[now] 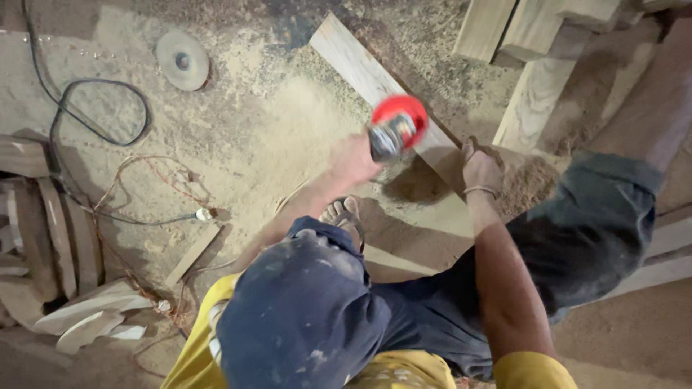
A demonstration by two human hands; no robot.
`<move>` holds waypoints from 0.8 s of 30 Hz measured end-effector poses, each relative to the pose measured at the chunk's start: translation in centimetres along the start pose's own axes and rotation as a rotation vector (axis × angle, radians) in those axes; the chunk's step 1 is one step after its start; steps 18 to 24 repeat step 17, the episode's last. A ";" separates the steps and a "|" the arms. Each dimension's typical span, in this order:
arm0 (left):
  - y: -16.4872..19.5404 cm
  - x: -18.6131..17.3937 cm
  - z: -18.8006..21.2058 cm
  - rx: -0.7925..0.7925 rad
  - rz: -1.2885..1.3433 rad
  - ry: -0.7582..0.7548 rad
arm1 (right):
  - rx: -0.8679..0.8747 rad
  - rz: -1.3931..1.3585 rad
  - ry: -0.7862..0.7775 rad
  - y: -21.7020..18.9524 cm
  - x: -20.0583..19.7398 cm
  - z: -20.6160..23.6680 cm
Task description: The person sits on the floor of a woodworking shop, picks up a wooden plank from a pile, and sands its surface and edges using an angle grinder with a sanding disc, steadying the plank with the other hand and repositioning it to sand different sections.
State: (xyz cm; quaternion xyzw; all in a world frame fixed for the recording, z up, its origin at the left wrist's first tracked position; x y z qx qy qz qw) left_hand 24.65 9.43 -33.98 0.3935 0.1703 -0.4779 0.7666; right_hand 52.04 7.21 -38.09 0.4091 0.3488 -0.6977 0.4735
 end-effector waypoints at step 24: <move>-2.3 -3.4 -0.9 -0.135 0.315 0.097 | 0.140 -0.061 -0.316 0.3 1.4 0.5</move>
Point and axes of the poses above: each hand's wrist, its own z-axis away from the middle knuckle, its own x-axis out of the palm, y = z × x, the point moved 9 cm from there along -z, towards the middle knuckle, and after that the axes turned 1 degree about -x, right-handed, at the moved point
